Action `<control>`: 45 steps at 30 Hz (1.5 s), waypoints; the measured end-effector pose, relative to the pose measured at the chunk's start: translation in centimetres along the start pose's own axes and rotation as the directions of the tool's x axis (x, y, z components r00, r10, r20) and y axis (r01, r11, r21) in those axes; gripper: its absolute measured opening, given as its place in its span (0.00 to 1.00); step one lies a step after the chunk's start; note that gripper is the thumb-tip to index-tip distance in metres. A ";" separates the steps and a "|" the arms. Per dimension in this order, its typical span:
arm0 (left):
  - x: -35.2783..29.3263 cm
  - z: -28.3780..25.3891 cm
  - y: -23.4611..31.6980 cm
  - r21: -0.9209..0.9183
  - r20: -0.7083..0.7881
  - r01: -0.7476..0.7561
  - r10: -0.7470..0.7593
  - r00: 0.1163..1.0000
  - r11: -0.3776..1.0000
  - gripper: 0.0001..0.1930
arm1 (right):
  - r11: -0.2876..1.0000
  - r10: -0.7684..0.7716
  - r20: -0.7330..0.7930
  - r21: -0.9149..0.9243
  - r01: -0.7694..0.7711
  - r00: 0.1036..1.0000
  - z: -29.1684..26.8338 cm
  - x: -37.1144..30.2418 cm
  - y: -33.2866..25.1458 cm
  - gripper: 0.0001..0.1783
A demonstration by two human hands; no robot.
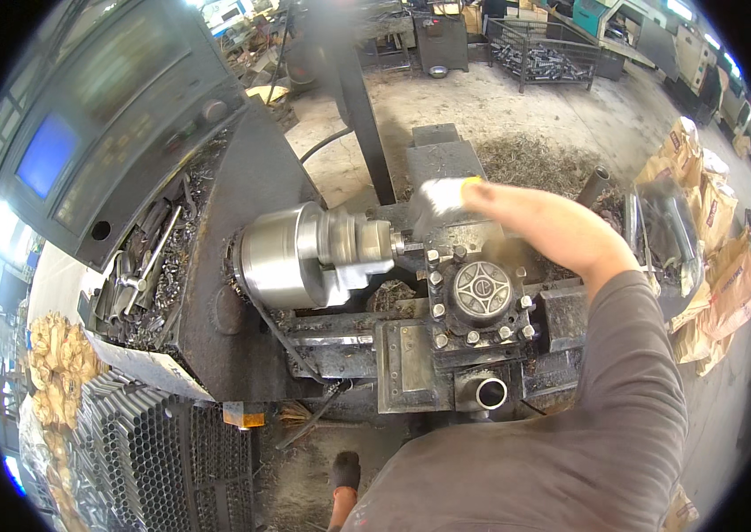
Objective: The person repeatedly loads short metal tubes into a lathe chuck, operates the machine to machine the tube ends, removes the finished pieces, and stacks them on a nearby rack. The cycle of loading, machining, and stacking continues throughout the clip.
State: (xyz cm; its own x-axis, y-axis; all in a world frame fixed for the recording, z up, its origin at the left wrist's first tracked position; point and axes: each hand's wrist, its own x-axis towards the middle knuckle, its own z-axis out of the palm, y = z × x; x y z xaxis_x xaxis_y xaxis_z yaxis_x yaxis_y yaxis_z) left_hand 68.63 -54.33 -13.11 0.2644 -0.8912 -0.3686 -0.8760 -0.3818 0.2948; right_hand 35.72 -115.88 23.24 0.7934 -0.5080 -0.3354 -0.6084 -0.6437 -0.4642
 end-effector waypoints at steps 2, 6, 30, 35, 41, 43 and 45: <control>0.5 -5.7 6.1 -0.402 -0.232 0.156 -0.265 0.936 0.902 0.11 | 0.963 0.212 0.223 0.118 -0.242 0.951 2.7 1.8 -3.4 0.24; 5.3 -19.6 19.5 -0.165 -0.601 -0.219 0.078 0.796 0.962 0.16 | 0.998 0.034 0.084 0.040 -0.038 0.996 4.3 2.9 -0.5 0.20; 27.3 -33.9 40.5 0.775 -0.228 -0.364 0.766 0.601 0.516 0.32 | 0.333 0.940 -0.283 0.881 -0.335 0.190 32.8 -45.4 -1.7 0.18; 25.3 -35.2 41.2 0.802 -0.189 -0.351 0.762 0.619 0.484 0.32 | -0.304 0.951 0.206 0.749 -0.588 -0.229 51.0 -50.4 -0.3 0.24; 24.4 -35.6 40.0 0.749 -0.264 -0.390 0.780 0.567 0.537 0.35 | 0.554 0.833 -0.498 0.763 -0.335 0.242 34.2 -44.4 -4.3 0.29; 23.5 -35.6 38.7 0.715 -0.334 -0.453 0.830 0.447 0.532 0.36 | 0.825 0.514 -0.633 0.549 -0.132 0.578 26.4 -39.1 -10.3 0.31; 22.0 -35.3 36.9 0.654 -0.384 -0.520 0.833 0.398 0.550 0.38 | 0.925 0.291 -0.639 0.378 -0.039 0.712 21.5 -32.1 -15.6 0.36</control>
State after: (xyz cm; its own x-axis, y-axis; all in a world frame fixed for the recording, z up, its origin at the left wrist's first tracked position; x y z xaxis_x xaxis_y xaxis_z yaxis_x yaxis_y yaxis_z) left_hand 56.36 -96.65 20.82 -0.4693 -0.7670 0.4376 -0.8830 0.4132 -0.2226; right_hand 20.21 -77.27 23.62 0.3750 -0.9148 0.1502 -0.5862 -0.3596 -0.7260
